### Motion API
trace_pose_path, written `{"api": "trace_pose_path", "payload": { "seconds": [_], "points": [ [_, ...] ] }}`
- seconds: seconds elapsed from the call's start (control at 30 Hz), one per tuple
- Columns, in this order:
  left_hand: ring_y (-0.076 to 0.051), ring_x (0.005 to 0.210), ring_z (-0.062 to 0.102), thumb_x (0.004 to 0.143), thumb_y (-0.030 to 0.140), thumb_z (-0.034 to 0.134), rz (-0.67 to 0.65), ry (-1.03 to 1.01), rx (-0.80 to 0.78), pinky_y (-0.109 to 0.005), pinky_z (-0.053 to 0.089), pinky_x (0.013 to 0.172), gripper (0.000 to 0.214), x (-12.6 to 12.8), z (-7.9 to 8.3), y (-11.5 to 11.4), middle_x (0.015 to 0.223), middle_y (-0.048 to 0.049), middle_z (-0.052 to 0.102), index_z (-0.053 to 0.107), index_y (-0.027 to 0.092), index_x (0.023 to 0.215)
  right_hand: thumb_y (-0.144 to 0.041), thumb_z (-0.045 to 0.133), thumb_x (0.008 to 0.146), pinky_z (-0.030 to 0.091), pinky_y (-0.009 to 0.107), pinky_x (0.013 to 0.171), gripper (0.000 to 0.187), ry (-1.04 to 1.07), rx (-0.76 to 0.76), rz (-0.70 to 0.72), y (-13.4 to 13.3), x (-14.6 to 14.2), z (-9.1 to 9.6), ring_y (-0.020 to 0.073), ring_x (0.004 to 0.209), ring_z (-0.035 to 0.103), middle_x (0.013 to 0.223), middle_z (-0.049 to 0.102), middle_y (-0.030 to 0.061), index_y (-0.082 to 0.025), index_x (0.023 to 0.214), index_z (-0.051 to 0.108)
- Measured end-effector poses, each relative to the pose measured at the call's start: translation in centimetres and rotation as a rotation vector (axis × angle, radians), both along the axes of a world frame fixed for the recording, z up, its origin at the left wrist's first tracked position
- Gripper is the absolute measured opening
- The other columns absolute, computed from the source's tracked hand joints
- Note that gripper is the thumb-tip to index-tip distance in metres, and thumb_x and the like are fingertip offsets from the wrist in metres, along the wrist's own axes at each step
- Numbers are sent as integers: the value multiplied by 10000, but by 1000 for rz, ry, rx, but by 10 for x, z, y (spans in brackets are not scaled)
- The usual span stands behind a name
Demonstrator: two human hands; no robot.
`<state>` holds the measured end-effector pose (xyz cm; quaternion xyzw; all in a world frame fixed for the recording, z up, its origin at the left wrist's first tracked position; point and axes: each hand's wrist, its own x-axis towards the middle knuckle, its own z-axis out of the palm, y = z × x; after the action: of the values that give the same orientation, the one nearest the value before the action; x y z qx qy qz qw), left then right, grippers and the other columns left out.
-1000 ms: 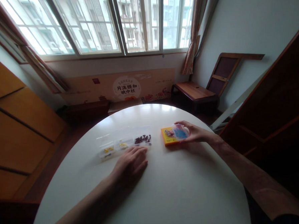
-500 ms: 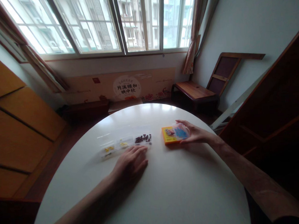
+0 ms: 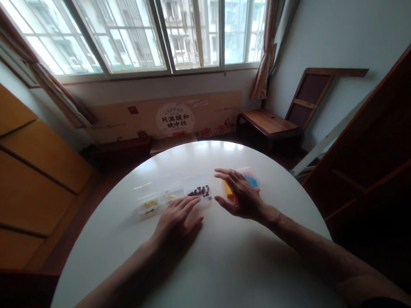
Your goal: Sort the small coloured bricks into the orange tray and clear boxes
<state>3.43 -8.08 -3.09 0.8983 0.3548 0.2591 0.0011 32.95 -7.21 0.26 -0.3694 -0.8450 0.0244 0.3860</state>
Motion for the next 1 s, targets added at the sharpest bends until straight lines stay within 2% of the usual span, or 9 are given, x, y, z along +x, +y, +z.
{"api": "trace_pose_path", "payload": {
  "seconds": [0.1,0.2,0.33,0.43,0.53,0.6,0.67,0.8,1.0],
  "points": [
    [-299,1179,754,1054,348,677,-114,-23,34,-482,610,1028,379,1,-2,0,1356,-111,785,696,216,1410,-323,677,1024,448,647,1273,667,-21,-19,-22,5,-17,-6,373,1504,549,1636,552,173,-244,1630,411],
    [-269,1085,783,1080,299,650,-161,-48,45,-439,633,939,266,1,-2,0,1268,-89,819,739,231,1322,-322,676,1015,405,662,1304,736,-61,-29,-48,13,-26,-17,373,1504,558,1639,560,177,-222,1675,367],
    [-245,1021,787,1071,252,662,-182,-83,71,-409,632,882,216,0,1,-1,1209,-69,828,749,251,1269,-289,664,1028,425,651,1288,607,-57,-36,-71,14,-32,-31,347,1350,681,1474,706,146,-224,1604,484],
    [-268,1108,762,1031,280,738,-63,-130,153,-447,620,970,268,-1,4,-2,1290,-80,787,720,269,1298,-246,623,1062,460,610,1263,435,-47,-10,-14,9,-32,-33,300,1213,741,1351,772,110,-235,1496,590],
    [-326,1286,692,983,354,811,75,-153,195,-496,591,1079,535,-2,7,-1,1464,-133,691,612,253,1469,-261,612,1092,467,592,1251,361,-77,9,70,5,-28,-28,280,1185,750,1311,791,93,-249,1452,633],
    [-341,1338,663,977,383,819,96,-152,183,-509,577,1109,641,-3,8,0,1513,-148,659,547,243,1540,-270,605,1107,465,591,1247,321,-94,17,108,4,-26,-26,269,1177,754,1298,798,83,-262,1423,659],
    [-332,1280,692,989,390,807,86,-146,159,-502,587,1075,557,-4,7,1,1443,-127,707,591,249,1482,-260,591,1118,467,585,1245,274,-103,25,133,3,-25,-25,253,1159,762,1288,802,73,-271,1373,690],
    [-290,1086,750,1014,369,772,56,-156,81,-467,606,960,241,-7,3,3,1237,-80,785,721,253,1218,-281,634,1102,476,563,1255,216,-140,12,174,1,-27,-29,250,1202,758,1339,780,84,-260,1302,716],
    [-286,1079,744,990,367,782,30,-197,-2,-460,614,950,179,-8,1,3,1208,-84,777,735,254,1120,-360,736,1052,507,551,1233,297,-150,21,176,-2,-33,-34,272,1214,751,1377,753,111,-254,1328,705]
  ]
}}
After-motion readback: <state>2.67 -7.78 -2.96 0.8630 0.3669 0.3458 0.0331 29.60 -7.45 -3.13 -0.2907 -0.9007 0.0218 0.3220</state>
